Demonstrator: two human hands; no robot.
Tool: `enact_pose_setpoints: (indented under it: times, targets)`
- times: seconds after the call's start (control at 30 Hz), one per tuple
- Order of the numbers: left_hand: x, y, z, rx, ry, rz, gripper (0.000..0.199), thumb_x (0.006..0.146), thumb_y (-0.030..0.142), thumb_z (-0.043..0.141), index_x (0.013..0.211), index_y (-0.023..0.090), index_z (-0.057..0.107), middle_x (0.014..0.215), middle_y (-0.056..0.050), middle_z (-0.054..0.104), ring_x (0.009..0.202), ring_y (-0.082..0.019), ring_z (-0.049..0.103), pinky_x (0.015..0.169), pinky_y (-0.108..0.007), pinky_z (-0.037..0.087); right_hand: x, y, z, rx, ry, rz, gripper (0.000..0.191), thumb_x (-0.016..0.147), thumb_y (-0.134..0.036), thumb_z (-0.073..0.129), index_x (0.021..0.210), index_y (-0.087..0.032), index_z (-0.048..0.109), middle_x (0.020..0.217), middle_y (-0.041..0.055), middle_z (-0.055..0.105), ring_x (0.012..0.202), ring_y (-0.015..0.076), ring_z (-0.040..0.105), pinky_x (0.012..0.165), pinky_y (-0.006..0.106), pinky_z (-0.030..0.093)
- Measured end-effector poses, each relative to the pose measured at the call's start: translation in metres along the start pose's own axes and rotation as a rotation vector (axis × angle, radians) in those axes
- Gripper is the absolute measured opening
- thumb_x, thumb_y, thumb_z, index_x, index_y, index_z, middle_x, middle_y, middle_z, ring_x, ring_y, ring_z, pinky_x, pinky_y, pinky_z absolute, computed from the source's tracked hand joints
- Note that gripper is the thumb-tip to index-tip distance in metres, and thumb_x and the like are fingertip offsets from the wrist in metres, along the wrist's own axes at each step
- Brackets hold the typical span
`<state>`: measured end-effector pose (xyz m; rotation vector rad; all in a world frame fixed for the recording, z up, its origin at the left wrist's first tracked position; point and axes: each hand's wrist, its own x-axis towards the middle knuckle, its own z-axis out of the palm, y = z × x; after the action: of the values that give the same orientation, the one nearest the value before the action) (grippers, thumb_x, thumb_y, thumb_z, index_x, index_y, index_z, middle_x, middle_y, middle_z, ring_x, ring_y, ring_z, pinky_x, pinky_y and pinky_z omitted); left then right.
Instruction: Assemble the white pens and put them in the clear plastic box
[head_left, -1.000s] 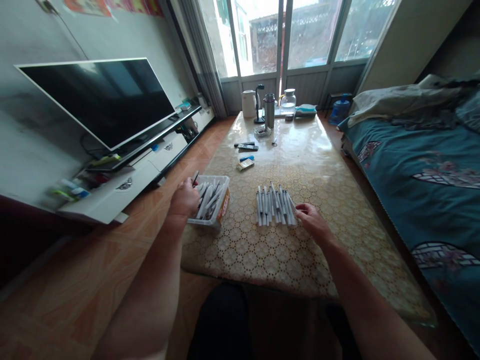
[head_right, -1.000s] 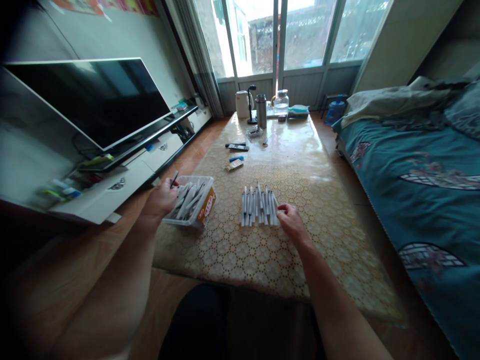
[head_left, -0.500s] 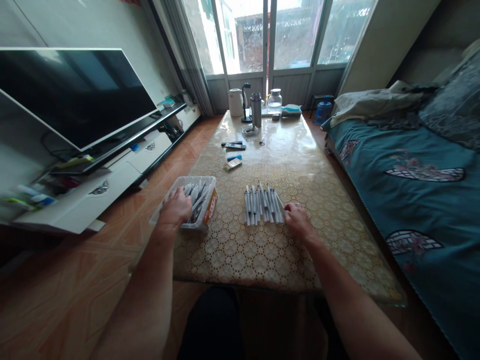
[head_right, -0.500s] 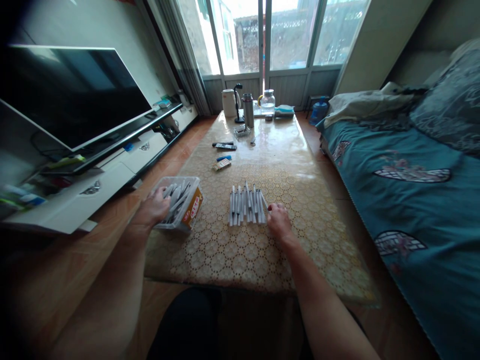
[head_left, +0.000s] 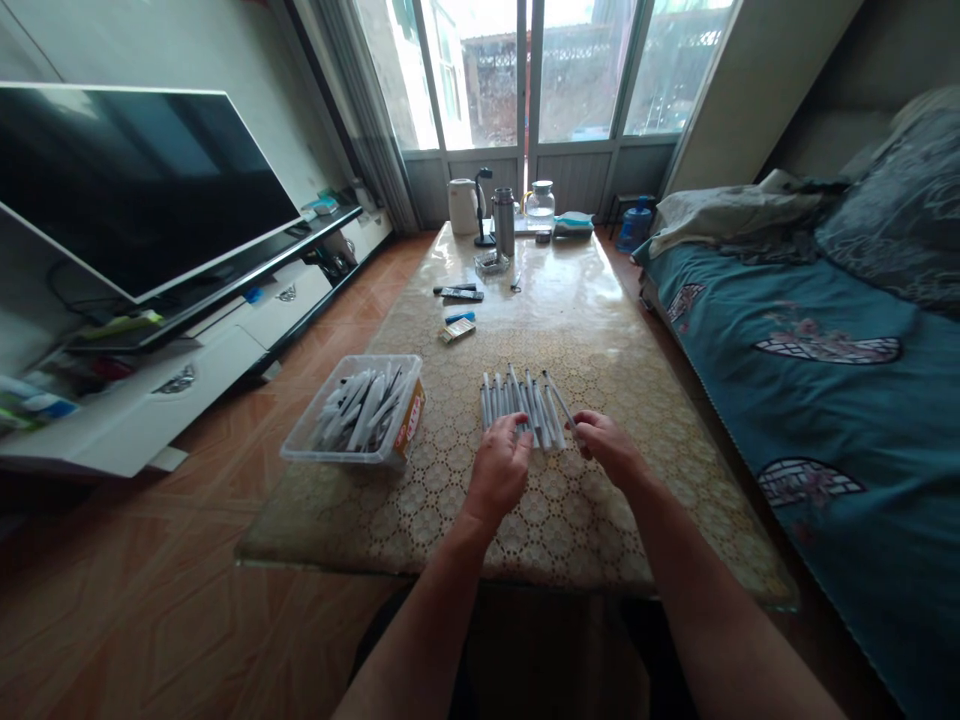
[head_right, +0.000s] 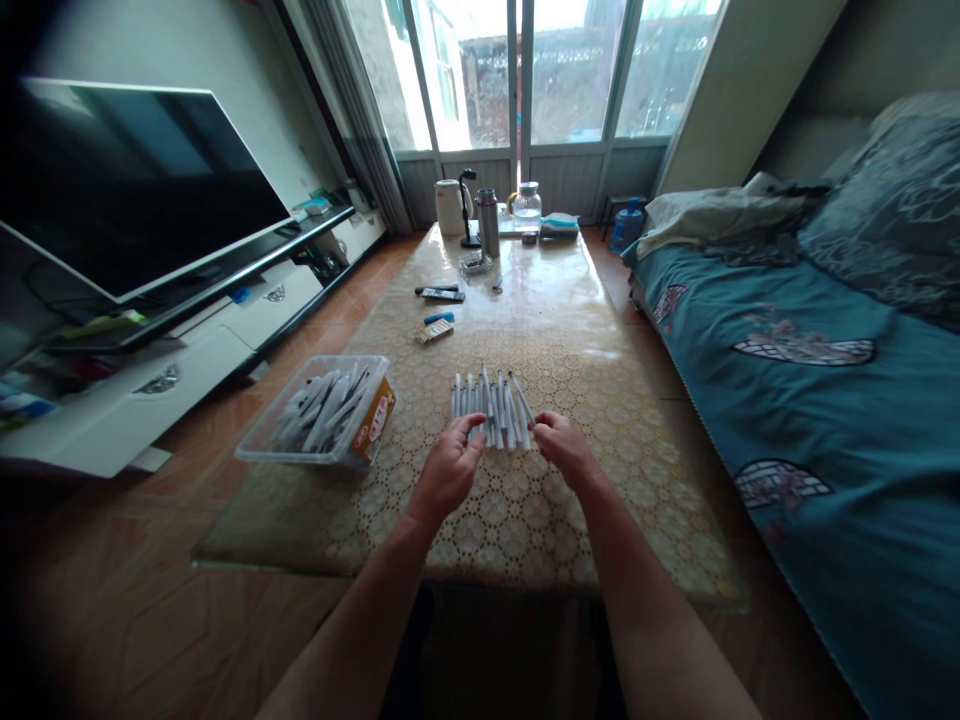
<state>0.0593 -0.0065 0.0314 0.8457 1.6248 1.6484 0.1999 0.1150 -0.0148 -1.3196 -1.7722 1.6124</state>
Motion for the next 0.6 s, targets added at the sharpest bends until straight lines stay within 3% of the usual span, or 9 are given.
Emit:
enact_pose_setpoints:
  times: [0.1, 0.2, 0.27, 0.4, 0.47, 0.6]
  targets:
    - [0.007, -0.025, 0.007, -0.220, -0.003, -0.187, 0.020, 0.077, 0.028, 0.068, 0.095, 0.019, 0.069, 0.104, -0.010, 0.066, 0.104, -0.019, 0.057, 0.087, -0.025, 0.042, -0.014, -0.006, 0.012, 0.456, -0.274, 0.042, 0.009, 0.069, -0.026, 0.048, 0.071, -0.019, 0.052, 0.056, -0.0032, 0.044, 0.044, 0.0095, 0.039, 0.042, 0.023, 0.028]
    - [0.014, -0.037, 0.008, -0.440, -0.042, -0.257, 0.025, 0.084, 0.038, 0.059, 0.096, 0.017, 0.067, 0.103, -0.011, 0.067, 0.095, -0.017, 0.061, 0.078, -0.024, 0.045, -0.025, -0.012, 0.027, 0.577, -0.434, 0.065, 0.010, 0.072, -0.028, 0.052, 0.073, -0.018, 0.051, 0.055, -0.0047, 0.042, 0.042, 0.0077, 0.036, 0.039, 0.021, 0.023]
    - [0.015, -0.038, 0.009, -0.534, -0.069, -0.234, 0.027, 0.085, 0.041, 0.056, 0.088, 0.016, 0.064, 0.095, -0.010, 0.069, 0.077, -0.014, 0.063, 0.067, -0.024, 0.047, -0.028, -0.015, 0.036, 0.588, -0.501, 0.080, 0.011, 0.072, -0.025, 0.054, 0.079, -0.017, 0.054, 0.054, -0.0042, 0.044, 0.041, 0.0081, 0.037, 0.039, 0.021, 0.026]
    - [0.011, -0.039, 0.015, -0.491, -0.131, -0.276, 0.031, 0.081, 0.048, 0.057, 0.084, 0.017, 0.059, 0.065, -0.001, 0.063, 0.038, -0.008, 0.045, 0.041, -0.022, 0.036, -0.027, -0.015, 0.049, 0.670, -0.474, 0.146, 0.030, 0.064, -0.018, 0.053, 0.093, -0.017, 0.056, 0.059, -0.0010, 0.054, 0.045, 0.0107, 0.047, 0.042, 0.023, 0.034]
    - [0.010, -0.041, 0.020, -0.422, -0.126, -0.285, 0.033, 0.079, 0.050, 0.059, 0.085, 0.017, 0.060, 0.060, 0.001, 0.060, 0.038, -0.008, 0.044, 0.041, -0.021, 0.036, -0.026, -0.015, 0.055, 0.726, -0.420, 0.219, 0.032, 0.064, -0.021, 0.053, 0.096, -0.019, 0.054, 0.055, -0.0034, 0.051, 0.041, 0.0094, 0.042, 0.039, 0.021, 0.028]
    - [0.012, -0.046, 0.030, -0.422, -0.003, -0.226, 0.033, 0.078, 0.048, 0.060, 0.074, 0.016, 0.058, 0.067, -0.001, 0.063, 0.057, -0.010, 0.057, 0.058, -0.022, 0.045, -0.031, -0.022, 0.064, 0.698, -0.322, 0.268, 0.024, 0.071, -0.037, 0.057, 0.087, -0.021, 0.049, 0.044, -0.0112, 0.031, 0.033, 0.0045, 0.020, 0.035, 0.017, 0.011]
